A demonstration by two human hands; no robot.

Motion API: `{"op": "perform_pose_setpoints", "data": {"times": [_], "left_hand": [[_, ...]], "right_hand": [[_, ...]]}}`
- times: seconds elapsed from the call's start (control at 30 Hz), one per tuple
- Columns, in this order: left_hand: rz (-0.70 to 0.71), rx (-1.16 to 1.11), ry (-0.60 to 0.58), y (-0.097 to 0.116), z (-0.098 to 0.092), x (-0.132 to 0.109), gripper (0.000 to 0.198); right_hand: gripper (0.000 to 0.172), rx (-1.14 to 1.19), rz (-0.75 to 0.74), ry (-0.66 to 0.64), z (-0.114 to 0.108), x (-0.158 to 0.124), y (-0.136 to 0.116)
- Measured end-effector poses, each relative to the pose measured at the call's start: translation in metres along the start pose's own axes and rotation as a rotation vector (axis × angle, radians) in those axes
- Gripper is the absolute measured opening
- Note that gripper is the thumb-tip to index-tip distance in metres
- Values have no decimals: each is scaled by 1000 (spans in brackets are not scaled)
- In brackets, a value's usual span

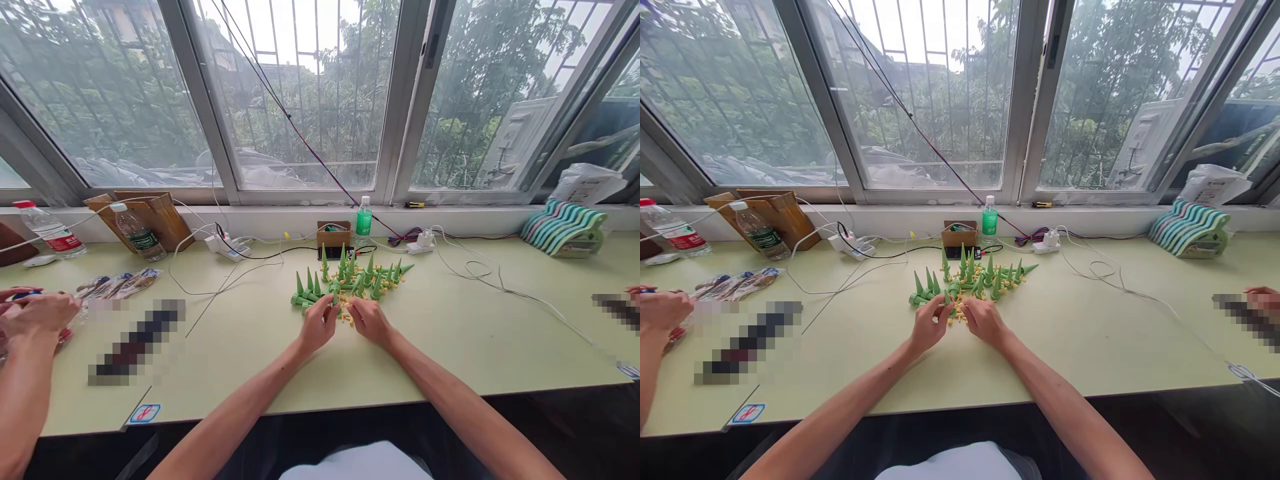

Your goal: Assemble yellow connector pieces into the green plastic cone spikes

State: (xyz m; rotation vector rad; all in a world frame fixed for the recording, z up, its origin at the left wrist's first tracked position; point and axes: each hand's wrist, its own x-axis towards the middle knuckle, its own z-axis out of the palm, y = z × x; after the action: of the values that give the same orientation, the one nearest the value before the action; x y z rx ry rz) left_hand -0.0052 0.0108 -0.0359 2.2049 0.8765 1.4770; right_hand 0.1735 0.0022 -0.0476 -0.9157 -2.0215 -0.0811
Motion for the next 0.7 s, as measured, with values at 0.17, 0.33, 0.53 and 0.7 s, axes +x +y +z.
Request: {"op": "perform_pose_setpoints", "data": {"times": [0.17, 0.33, 0.53, 0.7], "left_hand": [[-28, -8, -15, 2, -1, 2, 10], [-76, 3, -28, 4, -1, 4, 12], [-76, 3, -42, 5, -2, 6, 14], [-52, -10, -41, 3, -2, 7, 15]], "right_hand": [[20, 40, 46, -23, 1, -2, 1], [21, 97, 94, -39, 2, -3, 1], [23, 101, 134, -38, 2, -2, -2], [22, 101, 140, -31, 5, -3, 0]]}}
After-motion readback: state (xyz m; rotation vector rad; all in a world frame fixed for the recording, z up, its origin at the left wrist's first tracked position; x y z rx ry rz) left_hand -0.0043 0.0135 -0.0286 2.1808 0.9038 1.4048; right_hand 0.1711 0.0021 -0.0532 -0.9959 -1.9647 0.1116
